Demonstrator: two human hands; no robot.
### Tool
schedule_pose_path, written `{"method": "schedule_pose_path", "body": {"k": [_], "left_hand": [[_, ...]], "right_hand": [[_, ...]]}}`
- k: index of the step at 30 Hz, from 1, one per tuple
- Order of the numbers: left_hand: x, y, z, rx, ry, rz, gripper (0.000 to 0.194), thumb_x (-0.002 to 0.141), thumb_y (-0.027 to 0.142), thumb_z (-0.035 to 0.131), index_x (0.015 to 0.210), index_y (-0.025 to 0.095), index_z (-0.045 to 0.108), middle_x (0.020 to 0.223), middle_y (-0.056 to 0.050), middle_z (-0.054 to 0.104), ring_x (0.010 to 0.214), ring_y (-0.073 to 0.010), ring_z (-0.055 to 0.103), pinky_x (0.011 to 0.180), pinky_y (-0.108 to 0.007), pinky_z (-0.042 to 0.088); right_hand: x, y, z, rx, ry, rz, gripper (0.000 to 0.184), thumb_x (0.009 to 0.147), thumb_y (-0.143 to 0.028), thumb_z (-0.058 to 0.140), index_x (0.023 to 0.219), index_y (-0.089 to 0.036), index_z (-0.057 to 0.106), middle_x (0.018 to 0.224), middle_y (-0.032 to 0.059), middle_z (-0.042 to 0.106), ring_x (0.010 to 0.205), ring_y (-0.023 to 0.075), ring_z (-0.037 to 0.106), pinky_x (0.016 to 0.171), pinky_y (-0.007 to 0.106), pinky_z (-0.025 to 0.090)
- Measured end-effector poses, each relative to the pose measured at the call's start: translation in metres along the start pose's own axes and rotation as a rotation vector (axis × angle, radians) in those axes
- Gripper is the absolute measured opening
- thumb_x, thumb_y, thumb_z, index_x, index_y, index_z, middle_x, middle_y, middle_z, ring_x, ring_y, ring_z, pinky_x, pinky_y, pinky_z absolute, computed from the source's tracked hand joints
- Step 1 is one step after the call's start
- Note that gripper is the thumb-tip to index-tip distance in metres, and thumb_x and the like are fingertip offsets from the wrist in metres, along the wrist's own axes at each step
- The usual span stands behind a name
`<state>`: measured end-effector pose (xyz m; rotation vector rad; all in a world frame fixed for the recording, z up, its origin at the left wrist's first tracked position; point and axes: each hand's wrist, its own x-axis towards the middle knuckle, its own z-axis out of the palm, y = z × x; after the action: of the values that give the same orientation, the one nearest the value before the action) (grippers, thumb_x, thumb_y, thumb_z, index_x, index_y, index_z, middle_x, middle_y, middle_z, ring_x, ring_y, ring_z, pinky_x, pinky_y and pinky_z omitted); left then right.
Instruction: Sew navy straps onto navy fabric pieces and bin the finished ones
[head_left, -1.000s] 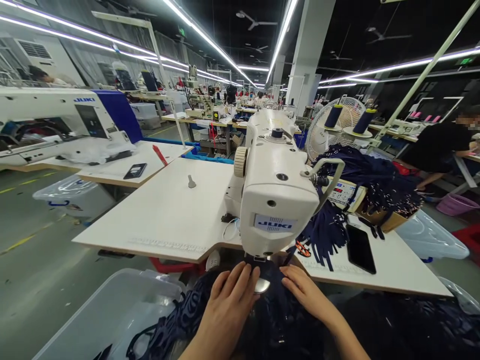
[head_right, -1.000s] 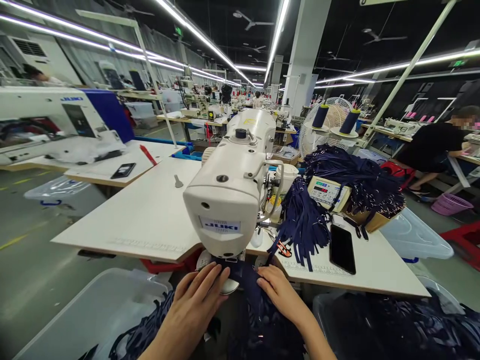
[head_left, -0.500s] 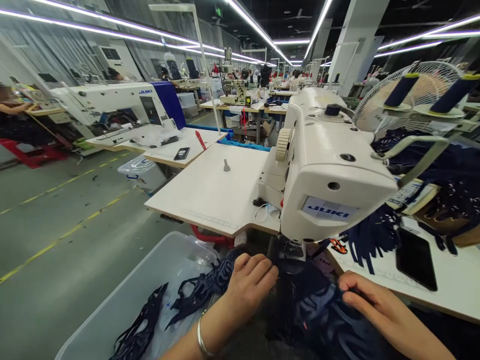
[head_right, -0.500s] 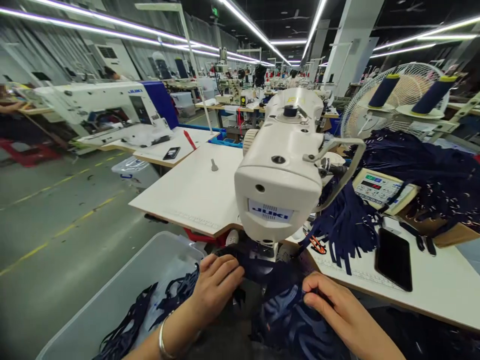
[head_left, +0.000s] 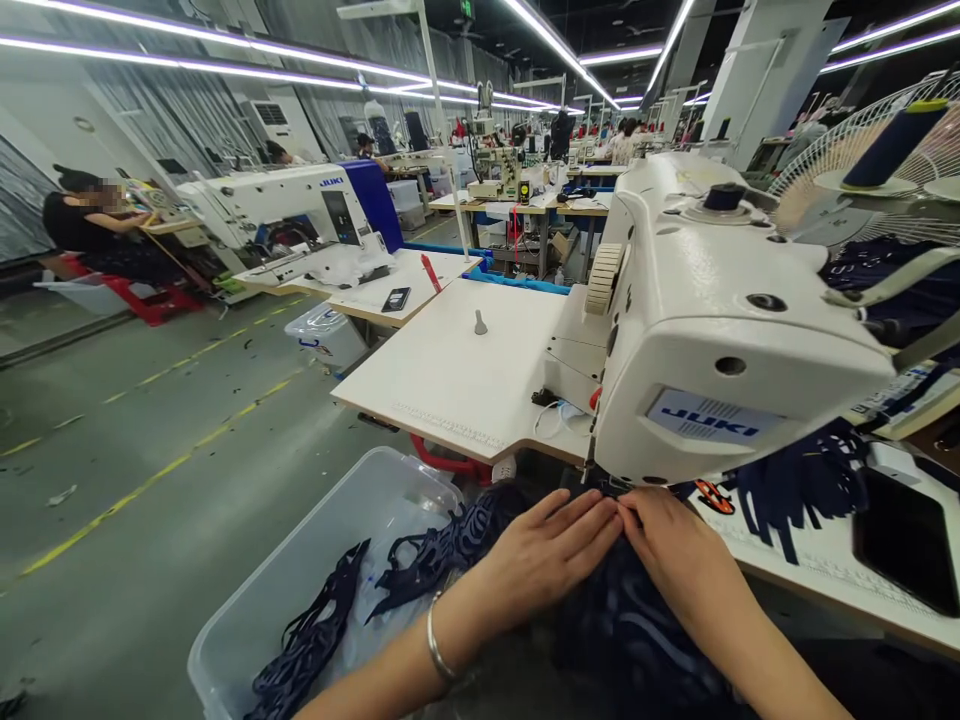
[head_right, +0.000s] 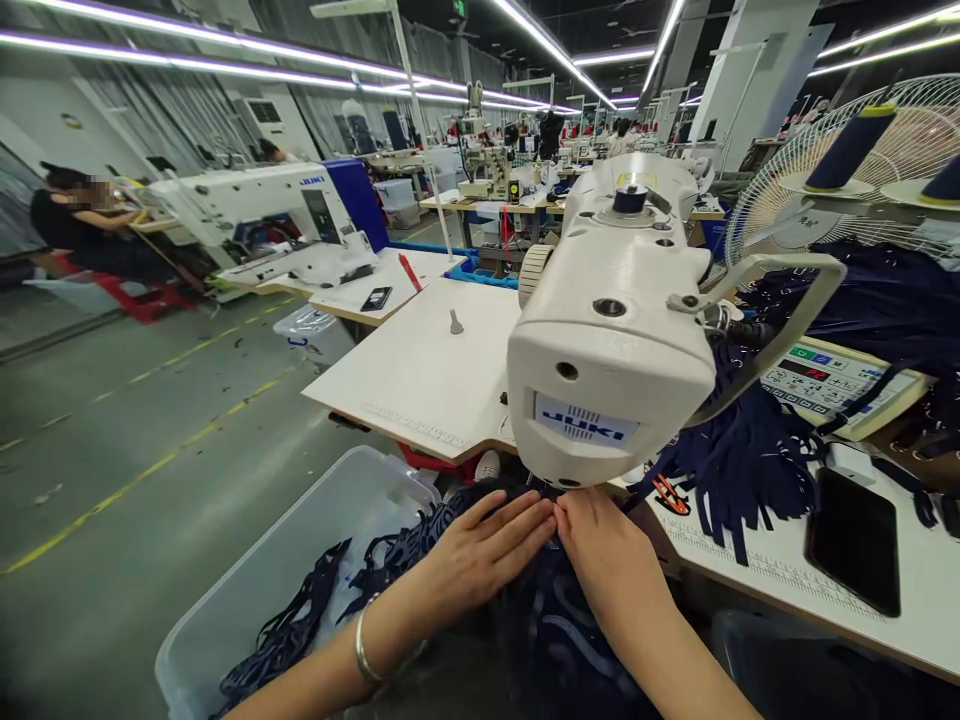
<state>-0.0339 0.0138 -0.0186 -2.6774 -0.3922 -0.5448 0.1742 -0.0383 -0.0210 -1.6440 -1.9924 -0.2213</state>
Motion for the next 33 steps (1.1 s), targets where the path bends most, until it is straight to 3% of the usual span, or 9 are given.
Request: {"method": "schedule_pose_path", "body": {"k": [4,7,12,18,29,33], "left_hand": [[0.007,0.009,0.002,-0.131,-0.049,-0.073,0.041,0.101,0.023,0.036,0.142,0.020,0.043,0.150,-0.002,0.041,0.139,-0.0188,0.033,0.107,-0.036,0.030],[0.007,0.010,0.000,-0.170,-0.048,-0.106,0.040,0.101,0.021,0.036,0.140,0.018,0.045,0.149,-0.001,0.043,0.138,-0.0184,0.033,0.102,-0.035,0.033],[0.008,0.009,-0.005,-0.229,-0.050,-0.183,0.042,0.100,0.020,0.035,0.141,0.016,0.044,0.146,-0.004,0.046,0.137,-0.0181,0.034,0.104,-0.037,0.027],[0.011,0.007,-0.003,-0.252,-0.054,-0.223,0.045,0.097,0.017,0.037,0.142,0.014,0.041,0.145,-0.006,0.047,0.137,-0.0198,0.035,0.104,-0.038,0.024],[0.016,0.009,-0.005,-0.144,-0.020,-0.216,0.040,0.099,0.018,0.036,0.137,0.012,0.049,0.141,-0.008,0.051,0.132,-0.0206,0.040,0.099,-0.035,0.028],[0.013,0.013,0.001,-0.116,-0.009,-0.228,0.039,0.102,0.019,0.032,0.136,0.017,0.051,0.138,-0.007,0.054,0.132,-0.0196,0.040,0.101,-0.034,0.027]], "right_hand": [[-0.010,0.010,0.003,0.560,-0.075,0.434,0.020,0.092,-0.043,0.051,0.088,-0.024,0.047,0.071,-0.0017,0.056,0.061,0.0152,0.057,0.057,0.026,0.046],[-0.010,0.017,0.008,0.814,-0.091,0.599,0.025,0.091,-0.049,0.049,0.086,-0.024,0.047,0.068,-0.0028,0.051,0.061,0.0141,0.053,0.058,0.025,0.046],[-0.005,0.022,0.011,0.798,-0.073,0.560,0.028,0.090,-0.049,0.050,0.102,-0.024,0.048,0.092,0.0042,0.061,0.091,0.0202,0.060,0.084,0.033,0.046],[-0.003,0.026,0.015,0.589,-0.107,0.607,0.026,0.089,-0.049,0.047,0.095,-0.024,0.045,0.085,0.0055,0.064,0.086,0.0250,0.063,0.079,0.038,0.045],[-0.002,0.030,0.020,0.570,-0.101,0.623,0.017,0.087,-0.041,0.050,0.088,-0.024,0.050,0.074,0.0040,0.064,0.088,0.0247,0.064,0.077,0.035,0.047],[-0.002,0.028,0.020,0.620,-0.057,0.576,0.017,0.088,-0.041,0.049,0.091,-0.024,0.052,0.079,0.0042,0.066,0.089,0.0235,0.063,0.078,0.035,0.047]]}}
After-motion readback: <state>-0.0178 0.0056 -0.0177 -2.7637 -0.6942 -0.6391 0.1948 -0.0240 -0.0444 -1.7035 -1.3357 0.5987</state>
